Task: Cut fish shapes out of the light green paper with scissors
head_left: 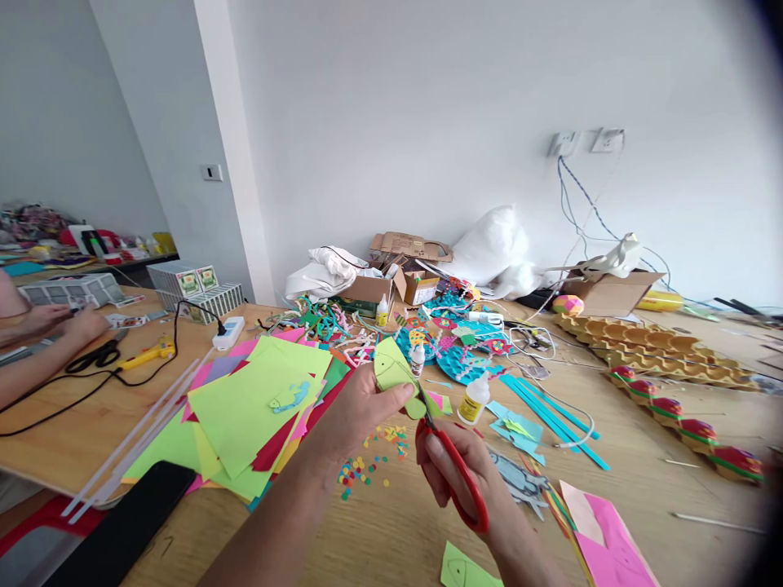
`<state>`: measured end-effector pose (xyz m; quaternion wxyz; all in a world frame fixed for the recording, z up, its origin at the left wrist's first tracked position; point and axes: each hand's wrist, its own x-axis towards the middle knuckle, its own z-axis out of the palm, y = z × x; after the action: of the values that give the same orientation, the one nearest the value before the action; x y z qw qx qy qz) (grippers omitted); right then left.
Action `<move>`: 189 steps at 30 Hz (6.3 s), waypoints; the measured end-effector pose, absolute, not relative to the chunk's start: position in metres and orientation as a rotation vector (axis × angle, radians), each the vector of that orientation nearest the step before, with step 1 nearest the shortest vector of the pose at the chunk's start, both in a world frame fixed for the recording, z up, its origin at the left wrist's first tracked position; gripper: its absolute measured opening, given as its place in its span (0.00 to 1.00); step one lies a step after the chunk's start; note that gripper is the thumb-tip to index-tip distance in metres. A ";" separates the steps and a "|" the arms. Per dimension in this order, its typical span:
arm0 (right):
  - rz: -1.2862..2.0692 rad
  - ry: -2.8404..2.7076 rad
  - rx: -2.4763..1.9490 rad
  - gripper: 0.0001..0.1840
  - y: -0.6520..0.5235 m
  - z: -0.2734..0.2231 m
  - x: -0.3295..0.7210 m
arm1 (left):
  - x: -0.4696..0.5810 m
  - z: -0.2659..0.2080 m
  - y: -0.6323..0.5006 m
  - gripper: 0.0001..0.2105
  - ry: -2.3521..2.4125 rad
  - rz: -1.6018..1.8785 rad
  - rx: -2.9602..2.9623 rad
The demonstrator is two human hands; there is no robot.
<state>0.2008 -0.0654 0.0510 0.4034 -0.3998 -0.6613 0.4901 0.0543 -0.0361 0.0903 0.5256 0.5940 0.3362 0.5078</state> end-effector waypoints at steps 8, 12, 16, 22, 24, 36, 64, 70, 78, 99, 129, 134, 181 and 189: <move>1.204 -1.731 -1.003 0.26 -0.063 0.046 0.204 | 0.052 0.089 -0.036 0.04 0.801 1.223 1.441; 1.212 -1.738 -1.013 0.23 -0.063 0.040 0.206 | 0.051 0.088 -0.036 0.05 0.797 1.202 1.419; 1.207 -1.744 -1.010 0.20 -0.061 0.033 0.207 | 0.050 0.087 -0.036 0.04 0.803 1.176 1.399; 1.200 -1.776 -1.040 0.22 -0.062 0.041 0.207 | 0.047 0.086 -0.036 0.05 0.776 1.142 1.367; 1.197 -1.780 -1.066 0.24 -0.064 0.048 0.206 | 0.046 0.085 -0.035 0.04 0.773 1.139 1.374; 1.155 -1.842 -1.137 0.26 -0.065 0.051 0.206 | 0.040 0.084 -0.032 0.03 0.796 1.051 1.444; 1.122 -1.882 -1.145 0.24 -0.066 0.047 0.207 | 0.039 0.085 -0.031 0.06 0.791 1.059 1.402; 1.025 -1.935 -1.187 0.22 -0.063 0.047 0.207 | 0.038 0.086 -0.031 0.04 0.772 1.031 1.457; 0.930 -1.952 -1.216 0.19 -0.062 0.049 0.204 | 0.039 0.087 -0.032 0.04 0.832 1.035 1.479; 1.133 -1.830 -1.125 0.22 -0.065 0.051 0.205 | 0.042 0.088 -0.032 0.06 0.788 1.036 1.481; 1.238 -1.585 -0.807 0.21 -0.064 0.038 0.196 | 0.062 0.083 -0.035 0.08 0.660 1.175 1.286; 1.267 -1.483 -0.698 0.21 -0.061 0.029 0.193 | 0.068 0.081 -0.039 0.05 0.734 1.258 1.223; 1.234 -1.552 -0.856 0.23 -0.066 0.040 0.196 | 0.073 0.082 -0.042 0.05 0.816 1.307 1.207; 1.212 -1.597 -0.881 0.24 -0.065 0.043 0.197 | 0.065 0.080 -0.038 0.04 0.796 1.228 1.265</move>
<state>0.1971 -0.0654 0.0432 0.4580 -0.3574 -0.6484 0.4920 0.0649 -0.0384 0.0805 0.5676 0.5386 0.3389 0.5225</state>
